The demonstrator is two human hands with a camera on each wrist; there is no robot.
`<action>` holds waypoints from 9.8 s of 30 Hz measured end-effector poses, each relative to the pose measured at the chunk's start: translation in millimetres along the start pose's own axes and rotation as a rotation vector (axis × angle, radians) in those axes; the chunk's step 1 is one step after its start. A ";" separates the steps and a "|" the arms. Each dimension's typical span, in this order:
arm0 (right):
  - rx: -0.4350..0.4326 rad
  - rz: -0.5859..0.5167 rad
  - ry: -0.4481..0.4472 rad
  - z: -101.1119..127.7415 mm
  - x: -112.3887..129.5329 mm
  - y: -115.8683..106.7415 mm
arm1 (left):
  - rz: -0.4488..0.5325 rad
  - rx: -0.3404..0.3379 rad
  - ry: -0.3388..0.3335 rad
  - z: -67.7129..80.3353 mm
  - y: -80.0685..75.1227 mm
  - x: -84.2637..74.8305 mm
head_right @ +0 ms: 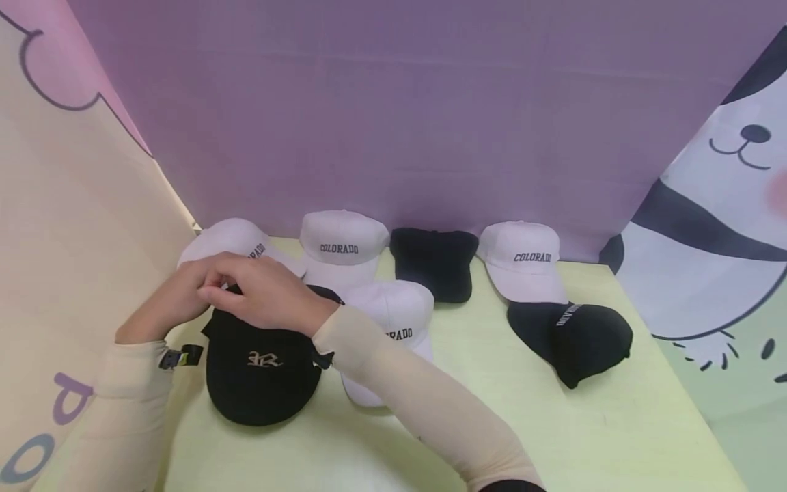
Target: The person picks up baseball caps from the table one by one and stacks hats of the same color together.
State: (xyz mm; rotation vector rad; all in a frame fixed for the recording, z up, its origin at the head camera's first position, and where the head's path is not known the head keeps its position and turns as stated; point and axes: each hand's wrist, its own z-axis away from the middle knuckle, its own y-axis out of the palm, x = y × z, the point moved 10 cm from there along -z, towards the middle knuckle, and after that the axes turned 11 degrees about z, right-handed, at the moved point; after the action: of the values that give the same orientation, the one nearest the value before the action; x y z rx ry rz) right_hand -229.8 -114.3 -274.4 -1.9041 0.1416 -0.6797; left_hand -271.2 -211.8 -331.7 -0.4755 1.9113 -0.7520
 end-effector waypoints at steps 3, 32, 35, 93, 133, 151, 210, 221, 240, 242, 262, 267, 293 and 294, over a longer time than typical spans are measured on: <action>0.033 0.022 -0.003 -8.1 -1.9 8.0 | 0.002 -0.022 0.026 1.2 -5.7 -0.1; -0.058 0.170 0.065 -44.7 -35.1 53.8 | -0.023 0.064 -0.115 5.4 -2.5 25.8; -0.084 0.174 0.053 -45.8 -36.2 55.6 | -0.018 0.073 -0.130 6.7 -2.2 29.0; 0.054 0.318 0.396 -10.6 -103.0 90.0 | 0.146 0.387 -0.184 19.9 35.1 40.4; -0.347 -0.181 0.759 223.2 -233.7 -60.7 | 0.081 0.352 -0.228 12.8 42.9 26.4; -0.213 -0.092 1.004 280.9 -297.2 -53.4 | 0.089 0.385 -0.225 9.5 61.5 19.7; -0.138 0.160 0.910 285.4 -304.0 -52.0 | 0.108 0.397 -0.216 4.7 67.2 19.3; -0.397 0.354 0.850 281.6 -292.4 -78.3 | 0.109 0.376 -0.196 3.6 67.8 16.4; -0.661 0.469 0.797 286.8 -274.7 -100.8 | 0.117 0.367 -0.160 -0.3 70.2 14.2; -0.689 0.465 0.793 287.5 -272.4 -103.6 | 0.118 0.367 -0.160 -0.7 70.5 14.3; -0.820 0.497 0.716 275.8 -236.0 -131.9 | 0.113 0.363 -0.175 -1.3 70.6 15.2; -0.872 0.513 0.678 270.0 -218.6 -141.1 | 0.109 0.360 -0.174 -1.6 70.1 14.8; -0.937 0.488 0.325 224.0 -115.5 -143.4 | 0.109 0.314 -0.188 -3.6 57.4 12.9; -0.935 0.493 0.313 222.5 -111.7 -142.8 | 0.109 0.311 -0.185 -3.8 56.4 13.0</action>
State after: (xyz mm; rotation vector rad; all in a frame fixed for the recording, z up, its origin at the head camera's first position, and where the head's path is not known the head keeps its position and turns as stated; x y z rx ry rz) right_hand -237.2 172.0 -254.8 -2.4592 1.2677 -0.6038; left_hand -280.4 -177.5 -377.5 -0.2358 1.6002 -0.8826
